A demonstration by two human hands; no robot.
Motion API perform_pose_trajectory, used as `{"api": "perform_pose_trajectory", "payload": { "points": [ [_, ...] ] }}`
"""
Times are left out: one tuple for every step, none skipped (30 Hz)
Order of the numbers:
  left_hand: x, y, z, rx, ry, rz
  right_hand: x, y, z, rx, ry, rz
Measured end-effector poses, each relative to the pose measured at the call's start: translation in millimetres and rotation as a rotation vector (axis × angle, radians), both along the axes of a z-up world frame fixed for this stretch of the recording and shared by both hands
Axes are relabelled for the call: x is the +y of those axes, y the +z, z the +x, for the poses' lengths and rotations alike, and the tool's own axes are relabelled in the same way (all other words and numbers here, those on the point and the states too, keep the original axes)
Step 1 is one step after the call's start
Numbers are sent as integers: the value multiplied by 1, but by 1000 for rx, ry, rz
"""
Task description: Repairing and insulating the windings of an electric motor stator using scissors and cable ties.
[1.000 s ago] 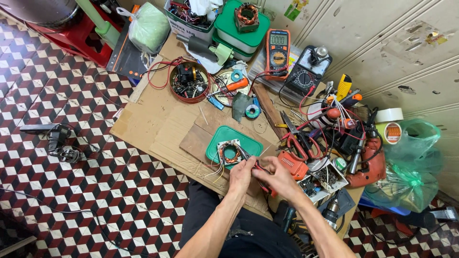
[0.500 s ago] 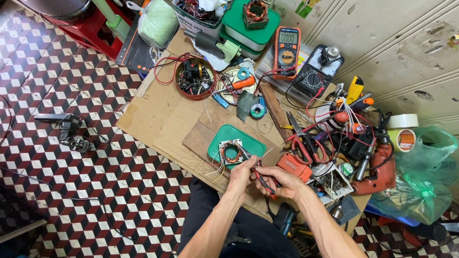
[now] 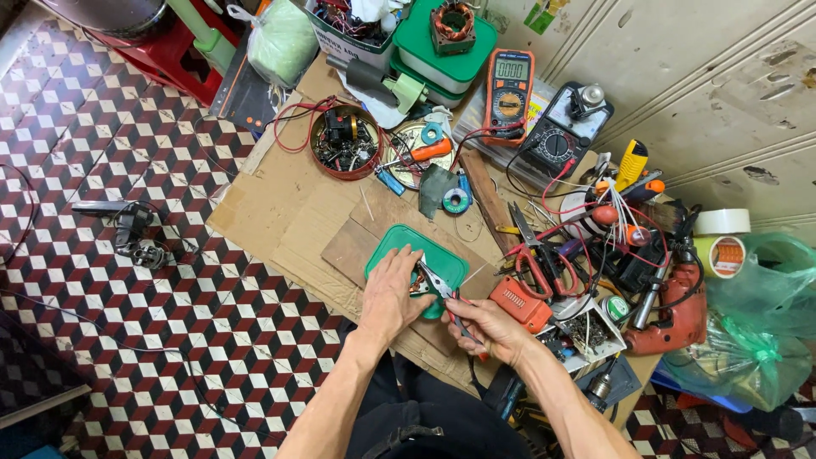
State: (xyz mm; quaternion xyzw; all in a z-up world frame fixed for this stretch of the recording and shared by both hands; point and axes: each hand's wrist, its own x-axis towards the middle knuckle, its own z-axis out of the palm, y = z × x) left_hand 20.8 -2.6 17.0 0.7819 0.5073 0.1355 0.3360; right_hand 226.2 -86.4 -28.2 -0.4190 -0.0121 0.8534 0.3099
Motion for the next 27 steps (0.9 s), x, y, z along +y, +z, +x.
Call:
{"api": "perform_pose_trajectory", "payload": {
  "points": [
    [-1, -4, -2, 2, -2, -1, -1, 1, -4, 2, -2, -1],
    [-3, -8, -3, -18, 9, 43, -2, 2, -7, -92, 17, 36],
    [-5, -12, -5, -36, 20, 87, -4, 3, -11, -185, 35, 71],
    [-6, -14, -7, -34, 17, 86, -6, 4, -15, -183, 32, 70],
    [-5, -15, -8, -33, 5, 111, -6, 4, -19, -270, 22, 79],
    [-4, -16, -9, -33, -6, 136, -6, 5, -23, -358, 12, 87],
    [-2, -16, -10, -31, -11, 135, -6, 10, -26, -357, 8, 85],
    [-1, -17, -11, -36, -21, 134, -7, 16, -30, -405, -8, 92],
    [2, -18, -11, -44, -31, 135, -7, 21, -33, -456, -25, 99],
    [2, -16, -11, -46, -36, 135, -9, 23, -34, -458, -30, 98],
    [3, -15, -11, -51, -37, 130, -8, 24, -36, -459, -40, 89],
    [4, -13, -11, -57, -38, 124, -8, 25, -38, -460, -51, 80],
    [8, -10, -11, -58, -41, 125, -9, 24, -38, -462, -54, 80],
    [12, -6, -12, -40, -73, 115, -9, 22, -39, -459, -67, 77],
    [15, -3, -12, -23, -105, 104, -10, 21, -39, -457, -79, 73],
    [18, -4, -14, -25, -109, 103, -11, 20, -39, -459, -82, 71],
    [21, -6, -15, -7, -122, 45, -11, 20, -39, -490, -62, 97],
    [25, -7, -16, 10, -135, -13, -12, 19, -39, -520, -41, 122],
    [29, -14, -20, 8, -142, -14, -12, 20, -39, -523, -47, 120],
    [33, -22, -24, -48, -185, -33, -13, 21, -40, -517, -45, 81],
    [38, -30, -28, -106, -228, -52, -13, 22, -41, -513, -43, 43],
    [40, -37, -30, -109, -235, -52, -15, 19, -41, -517, -50, 41],
    [44, -44, -31, -156, -242, -73, -16, 17, -41, -410, -88, 16],
    [49, -51, -33, -203, -248, -94, -16, 14, -42, -303, -125, -7],
    [50, -53, -33, -209, -259, -94, -18, 13, -44, -309, -136, -7],
    [52, -56, -34, -219, -254, -134, -20, 11, -46, -183, -187, -63],
    [52, -59, -33, -232, -246, -178, -23, 9, -46, -59, -234, -121]
  ]
}}
